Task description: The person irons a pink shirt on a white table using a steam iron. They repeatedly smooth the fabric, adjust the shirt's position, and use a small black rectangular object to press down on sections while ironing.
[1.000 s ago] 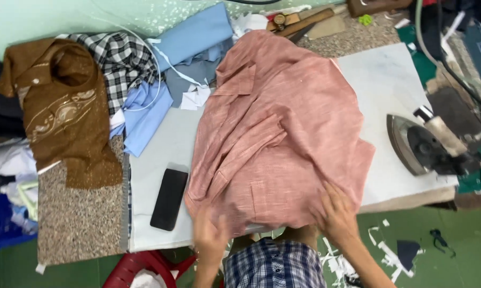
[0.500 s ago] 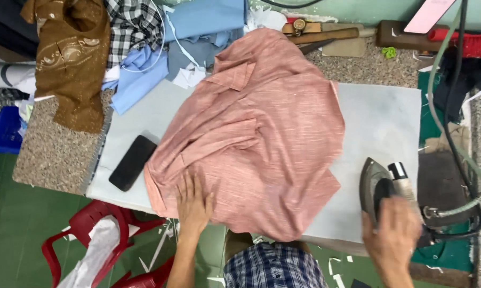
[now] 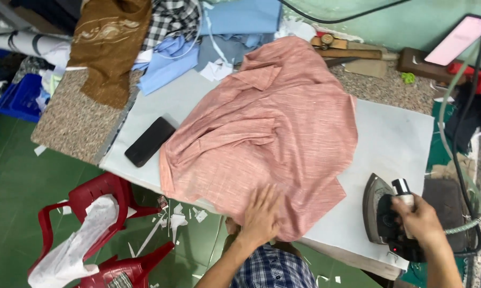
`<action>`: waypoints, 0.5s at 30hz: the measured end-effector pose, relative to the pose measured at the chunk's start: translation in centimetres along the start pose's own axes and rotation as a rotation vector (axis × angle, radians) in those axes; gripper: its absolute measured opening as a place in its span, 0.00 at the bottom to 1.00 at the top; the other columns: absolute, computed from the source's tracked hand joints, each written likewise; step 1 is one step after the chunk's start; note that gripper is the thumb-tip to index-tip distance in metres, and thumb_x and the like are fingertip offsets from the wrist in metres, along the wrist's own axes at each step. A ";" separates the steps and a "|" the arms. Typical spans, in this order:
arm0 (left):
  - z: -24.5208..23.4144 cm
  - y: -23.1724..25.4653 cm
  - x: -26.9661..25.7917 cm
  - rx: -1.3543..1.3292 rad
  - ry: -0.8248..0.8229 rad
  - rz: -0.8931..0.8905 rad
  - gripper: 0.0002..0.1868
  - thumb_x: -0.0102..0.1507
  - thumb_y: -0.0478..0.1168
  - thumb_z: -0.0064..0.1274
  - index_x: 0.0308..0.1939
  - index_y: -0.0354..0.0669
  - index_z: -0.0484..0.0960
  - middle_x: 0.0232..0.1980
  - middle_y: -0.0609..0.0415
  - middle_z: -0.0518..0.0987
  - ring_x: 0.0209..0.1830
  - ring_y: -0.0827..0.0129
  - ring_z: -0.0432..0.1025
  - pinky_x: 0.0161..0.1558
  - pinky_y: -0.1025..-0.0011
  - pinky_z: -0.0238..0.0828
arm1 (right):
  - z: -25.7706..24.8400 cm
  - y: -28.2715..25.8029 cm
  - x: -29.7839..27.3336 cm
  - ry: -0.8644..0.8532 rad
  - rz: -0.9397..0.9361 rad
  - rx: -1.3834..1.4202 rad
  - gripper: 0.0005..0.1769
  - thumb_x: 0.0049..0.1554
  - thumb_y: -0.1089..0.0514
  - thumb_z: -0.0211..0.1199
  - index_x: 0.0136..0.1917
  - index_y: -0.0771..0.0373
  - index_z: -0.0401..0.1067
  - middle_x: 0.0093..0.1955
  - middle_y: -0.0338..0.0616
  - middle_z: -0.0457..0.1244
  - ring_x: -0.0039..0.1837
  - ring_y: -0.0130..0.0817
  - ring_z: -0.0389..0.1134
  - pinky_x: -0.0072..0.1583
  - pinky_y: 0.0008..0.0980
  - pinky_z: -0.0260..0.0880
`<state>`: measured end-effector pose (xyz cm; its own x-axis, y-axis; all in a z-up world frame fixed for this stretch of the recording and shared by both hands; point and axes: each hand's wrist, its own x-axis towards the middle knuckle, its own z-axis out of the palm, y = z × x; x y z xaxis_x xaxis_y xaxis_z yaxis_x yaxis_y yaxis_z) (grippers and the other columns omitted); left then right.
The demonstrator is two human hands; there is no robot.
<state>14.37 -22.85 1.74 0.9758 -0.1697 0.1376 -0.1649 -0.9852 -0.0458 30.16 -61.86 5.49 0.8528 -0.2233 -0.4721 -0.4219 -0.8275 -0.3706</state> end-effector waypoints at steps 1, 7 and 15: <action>-1.8 -1.4 0.1 -0.239 -0.173 -0.107 0.43 0.70 0.70 0.00 0.80 0.50 0.37 0.85 0.50 0.33 0.84 0.56 0.26 0.80 0.51 0.14 | 0.2 -0.9 0.1 -0.037 0.018 0.042 0.30 0.61 0.43 0.60 0.70 0.63 0.69 0.55 0.62 0.68 0.57 0.55 0.67 0.57 0.48 0.63; 1.4 -9.2 -5.2 -0.344 0.051 -0.492 0.38 0.73 0.59 0.28 0.79 0.36 0.49 0.83 0.40 0.47 0.83 0.49 0.39 0.80 0.52 0.31 | -0.8 -15.7 -10.3 -0.110 -0.140 -0.171 0.36 0.58 0.43 0.58 0.78 0.49 0.61 0.60 0.65 0.69 0.64 0.60 0.70 0.61 0.46 0.66; 1.1 -8.7 -5.4 0.222 -0.010 -0.648 0.48 0.71 0.71 0.17 0.81 0.37 0.38 0.86 0.42 0.35 0.86 0.55 0.30 0.84 0.57 0.23 | 12.4 -34.4 -14.2 -0.444 -0.761 -0.575 0.23 0.66 0.34 0.41 0.56 0.54 0.55 0.47 0.56 0.72 0.44 0.55 0.75 0.46 0.55 0.72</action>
<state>10.74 -13.36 0.28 0.8691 0.4542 0.1961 0.4852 -0.8598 -0.1590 28.73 -23.79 15.04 0.5928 0.5707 -0.5682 0.4866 -0.8160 -0.3119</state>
